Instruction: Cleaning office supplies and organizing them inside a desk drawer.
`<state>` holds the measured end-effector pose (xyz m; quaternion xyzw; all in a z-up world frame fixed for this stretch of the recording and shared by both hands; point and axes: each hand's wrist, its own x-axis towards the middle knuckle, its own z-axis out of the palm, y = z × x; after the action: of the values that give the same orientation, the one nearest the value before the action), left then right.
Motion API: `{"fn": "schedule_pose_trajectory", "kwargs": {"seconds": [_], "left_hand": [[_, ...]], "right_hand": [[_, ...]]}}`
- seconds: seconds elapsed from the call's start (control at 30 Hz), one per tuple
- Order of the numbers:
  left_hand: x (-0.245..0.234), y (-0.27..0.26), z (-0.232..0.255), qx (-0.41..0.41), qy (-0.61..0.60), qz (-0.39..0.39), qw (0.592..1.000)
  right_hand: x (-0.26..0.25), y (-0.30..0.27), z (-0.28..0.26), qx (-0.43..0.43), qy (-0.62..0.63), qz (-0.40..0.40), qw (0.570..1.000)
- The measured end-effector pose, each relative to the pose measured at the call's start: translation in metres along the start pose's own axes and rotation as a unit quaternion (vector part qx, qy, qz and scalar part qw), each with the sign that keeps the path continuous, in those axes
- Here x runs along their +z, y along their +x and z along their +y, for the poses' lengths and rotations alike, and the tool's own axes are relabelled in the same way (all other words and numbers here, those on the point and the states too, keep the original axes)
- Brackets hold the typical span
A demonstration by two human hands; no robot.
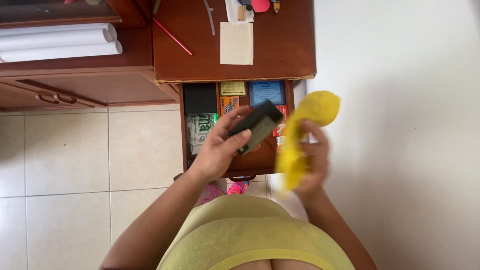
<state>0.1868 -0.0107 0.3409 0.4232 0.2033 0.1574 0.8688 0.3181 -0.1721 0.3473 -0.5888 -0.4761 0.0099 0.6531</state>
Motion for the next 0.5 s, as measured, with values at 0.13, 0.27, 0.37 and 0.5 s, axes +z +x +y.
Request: {"fn": "schedule_pose_trajectory", "kwargs": {"seconds": [0.13,0.27,0.37,0.5], "left_hand": [[0.002,0.004,-0.013,-0.078,-0.122,0.013,0.989],[0.011,0.002,0.002,-0.073,-0.222,-0.021,0.972],[0.014,0.008,-0.003,-0.078,-0.15,-0.009,0.985],[0.001,0.018,-0.014,-0.145,-0.05,0.008,0.988]], "right_hand": [[0.011,-0.012,0.004,-0.046,-0.381,-0.192,0.903],[0.014,-0.011,-0.003,-0.094,-0.369,-0.2,0.903],[0.011,-0.008,-0.001,-0.107,-0.321,-0.186,0.922],[0.009,0.0,-0.014,-0.088,-0.245,-0.215,0.941]]}}
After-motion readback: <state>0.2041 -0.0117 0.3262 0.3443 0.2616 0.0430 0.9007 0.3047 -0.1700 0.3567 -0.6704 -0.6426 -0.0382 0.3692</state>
